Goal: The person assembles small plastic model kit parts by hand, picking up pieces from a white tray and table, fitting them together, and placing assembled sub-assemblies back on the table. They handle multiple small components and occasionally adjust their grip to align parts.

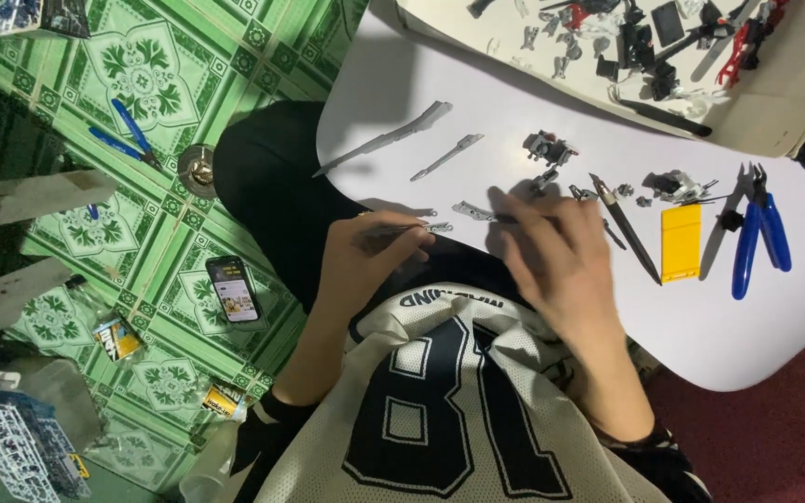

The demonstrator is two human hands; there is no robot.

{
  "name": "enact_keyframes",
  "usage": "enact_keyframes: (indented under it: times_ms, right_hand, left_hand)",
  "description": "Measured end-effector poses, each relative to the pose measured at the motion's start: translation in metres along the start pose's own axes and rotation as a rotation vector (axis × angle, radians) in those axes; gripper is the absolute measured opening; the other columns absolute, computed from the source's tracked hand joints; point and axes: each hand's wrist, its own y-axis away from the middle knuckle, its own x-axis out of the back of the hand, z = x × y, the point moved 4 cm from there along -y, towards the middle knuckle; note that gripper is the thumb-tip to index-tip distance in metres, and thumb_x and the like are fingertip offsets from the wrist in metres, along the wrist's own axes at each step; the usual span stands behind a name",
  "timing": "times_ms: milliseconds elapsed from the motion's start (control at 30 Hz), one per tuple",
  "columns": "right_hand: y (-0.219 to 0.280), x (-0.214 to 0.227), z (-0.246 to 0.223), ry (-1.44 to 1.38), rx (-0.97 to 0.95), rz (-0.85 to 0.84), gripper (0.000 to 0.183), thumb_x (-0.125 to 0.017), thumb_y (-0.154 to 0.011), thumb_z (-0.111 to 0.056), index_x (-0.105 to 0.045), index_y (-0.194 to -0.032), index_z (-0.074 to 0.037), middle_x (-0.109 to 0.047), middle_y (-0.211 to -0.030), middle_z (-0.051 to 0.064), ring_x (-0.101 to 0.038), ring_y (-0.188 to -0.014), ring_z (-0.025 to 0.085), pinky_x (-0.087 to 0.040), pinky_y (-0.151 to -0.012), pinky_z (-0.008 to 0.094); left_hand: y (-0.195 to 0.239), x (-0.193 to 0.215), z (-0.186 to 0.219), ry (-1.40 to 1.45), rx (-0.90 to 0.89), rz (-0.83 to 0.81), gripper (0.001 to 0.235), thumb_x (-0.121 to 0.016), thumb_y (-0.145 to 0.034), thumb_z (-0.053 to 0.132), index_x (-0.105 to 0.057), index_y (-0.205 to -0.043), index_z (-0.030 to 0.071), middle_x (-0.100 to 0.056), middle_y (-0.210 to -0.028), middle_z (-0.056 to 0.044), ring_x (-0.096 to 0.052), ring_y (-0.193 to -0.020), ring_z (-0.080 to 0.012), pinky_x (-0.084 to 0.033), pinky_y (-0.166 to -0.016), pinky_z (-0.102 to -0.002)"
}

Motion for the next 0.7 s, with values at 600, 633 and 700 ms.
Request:
enact_keyframes:
  times_ms: [600, 633, 700]
  right_hand:
    - [0.010, 0.015, 0.010, -0.060, -0.136, 0.057, 0.013, -0.063, -0.092, -0.001, -0.072, -0.101, 0.000, -0.054, -0.085, 0.012, -0.043, -0.072, 0.024, -0.045, -0.066, 0.035]
    - [0.010, 0.009, 0.009, -0.019, -0.079, 0.046, 0.013, -0.067, -0.090, -0.005, -0.072, -0.102, -0.002, -0.054, -0.085, 0.012, -0.045, -0.073, 0.026, -0.045, -0.067, 0.037]
    - [0.008, -0.003, 0.007, 0.023, -0.017, 0.040, 0.014, -0.070, -0.089, -0.009, -0.073, -0.102, -0.005, -0.054, -0.085, 0.012, -0.048, -0.075, 0.029, -0.045, -0.068, 0.040]
  left_hand:
    - [-0.004, -0.007, 0.005, -0.074, 0.027, 0.076, 0.010, -0.072, -0.086, 0.013, -0.071, -0.093, 0.006, -0.073, -0.080, -0.013, -0.072, -0.066, -0.0202, -0.055, -0.050, -0.024]
    - [-0.005, -0.007, 0.005, -0.074, 0.021, 0.079, 0.010, -0.072, -0.086, 0.015, -0.071, -0.093, 0.007, -0.073, -0.080, -0.013, -0.072, -0.065, -0.0197, -0.054, -0.050, -0.023]
    - [-0.007, -0.007, 0.003, -0.074, 0.009, 0.082, 0.011, -0.072, -0.087, 0.016, -0.072, -0.092, 0.007, -0.073, -0.080, -0.012, -0.072, -0.065, -0.0192, -0.054, -0.049, -0.022]
